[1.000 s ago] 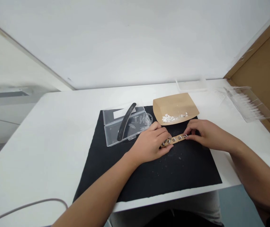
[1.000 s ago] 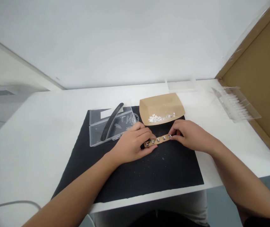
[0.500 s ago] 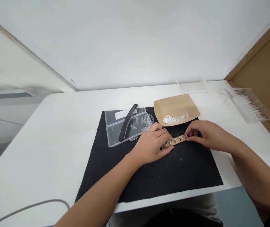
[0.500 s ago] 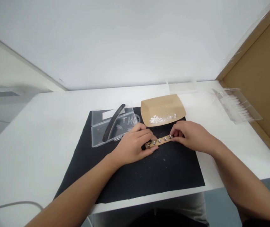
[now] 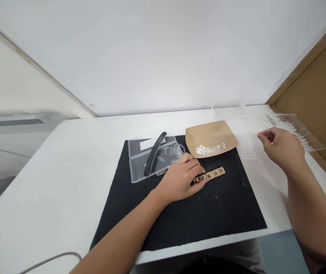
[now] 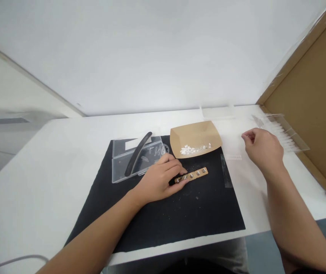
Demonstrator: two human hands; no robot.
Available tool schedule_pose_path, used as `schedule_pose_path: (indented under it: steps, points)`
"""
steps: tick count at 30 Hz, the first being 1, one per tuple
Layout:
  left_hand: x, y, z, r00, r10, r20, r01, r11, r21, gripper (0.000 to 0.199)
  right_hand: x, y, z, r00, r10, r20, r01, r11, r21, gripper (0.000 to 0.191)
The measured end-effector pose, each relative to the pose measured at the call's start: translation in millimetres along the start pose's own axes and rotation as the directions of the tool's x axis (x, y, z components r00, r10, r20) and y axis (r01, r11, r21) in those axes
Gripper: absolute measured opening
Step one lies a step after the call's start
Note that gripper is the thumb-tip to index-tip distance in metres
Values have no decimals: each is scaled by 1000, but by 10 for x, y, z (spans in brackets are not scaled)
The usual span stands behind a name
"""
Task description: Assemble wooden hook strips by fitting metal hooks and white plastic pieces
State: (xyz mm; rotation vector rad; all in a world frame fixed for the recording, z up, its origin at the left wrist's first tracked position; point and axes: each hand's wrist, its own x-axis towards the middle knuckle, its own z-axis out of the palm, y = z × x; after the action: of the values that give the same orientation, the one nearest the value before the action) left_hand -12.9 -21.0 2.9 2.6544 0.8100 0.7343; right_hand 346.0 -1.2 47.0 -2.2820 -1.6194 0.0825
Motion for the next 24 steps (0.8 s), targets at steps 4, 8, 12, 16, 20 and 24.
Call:
schedule_pose_path:
  steps: [4, 8, 12, 16, 20, 24]
  points:
    - [-6, 22, -27, 1000, 7, 25, -7, 1000, 7, 26, 114, 84, 20, 1000, 27, -7, -27, 1000, -12, 19]
    - [-15, 31, -33, 998, 11, 59, -12, 1000, 18, 30, 141, 110, 71, 996, -44, 74, 45, 999, -12, 20]
    - [-17, 12, -20, 998, 6, 69, -7, 1000, 22, 31, 105, 70, 154, 975, -159, 153, 160, 987, 11, 24]
    - [-18, -5, -17, 996, 5, 94, -8, 999, 33, 32, 57, -2, 194, 956, -222, 190, 225, 974, 6, 26]
    - [-20, -19, -13, 995, 4, 103, -8, 999, 38, 26, 13, -78, 186, 952, -237, 194, 241, 970, 4, 26]
    - [-28, -26, -7, 996, -5, 88, 3, 1000, 22, 22, -14, -129, 201, 945, -262, 195, 265, 964, 13, 25]
